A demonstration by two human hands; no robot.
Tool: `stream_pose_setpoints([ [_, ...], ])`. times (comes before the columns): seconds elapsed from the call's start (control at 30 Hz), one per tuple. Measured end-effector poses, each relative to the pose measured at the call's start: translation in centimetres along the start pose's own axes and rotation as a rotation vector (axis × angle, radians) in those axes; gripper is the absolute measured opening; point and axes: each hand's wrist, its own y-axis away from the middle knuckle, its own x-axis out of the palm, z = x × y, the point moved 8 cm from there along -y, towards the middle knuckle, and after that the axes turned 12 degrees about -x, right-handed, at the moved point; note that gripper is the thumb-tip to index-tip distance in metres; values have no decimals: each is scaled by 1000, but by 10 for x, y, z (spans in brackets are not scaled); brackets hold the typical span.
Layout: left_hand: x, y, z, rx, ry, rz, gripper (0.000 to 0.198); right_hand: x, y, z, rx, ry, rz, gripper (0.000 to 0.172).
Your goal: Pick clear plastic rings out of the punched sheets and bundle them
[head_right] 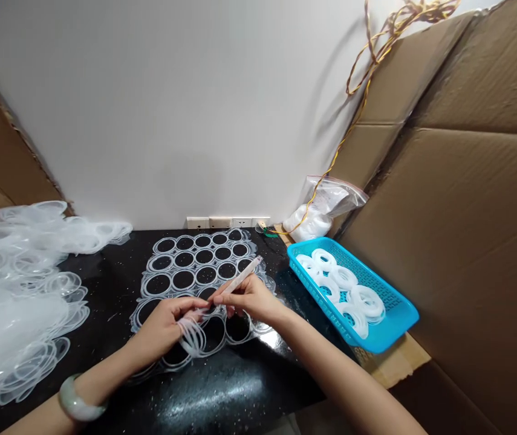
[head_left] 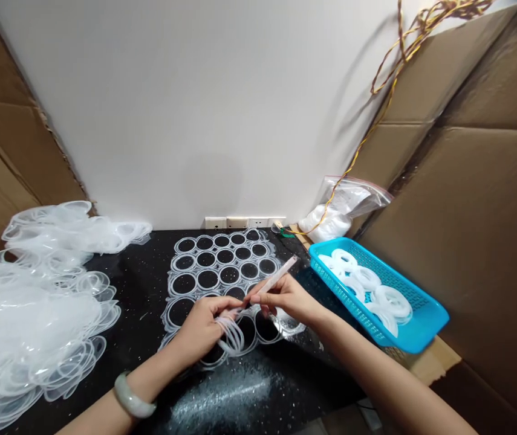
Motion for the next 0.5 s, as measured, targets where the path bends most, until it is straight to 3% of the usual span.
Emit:
stream_pose_setpoints([
  [0.1,-6,-5,-5,148,-146,-96,28,-30,9,-19,-7,75,-127,35],
  [0.23,7,-9,-2,259,-362,-43,33,-53,31,-43,69,168,-124,42],
  [0.37,23,-9,2,360,-579,-36,29,-60,35,-37,54,259,-91,38],
  [0.5,35,-8,10,429,-636,10,34,-57,16,-29,-50,373,-232,24],
])
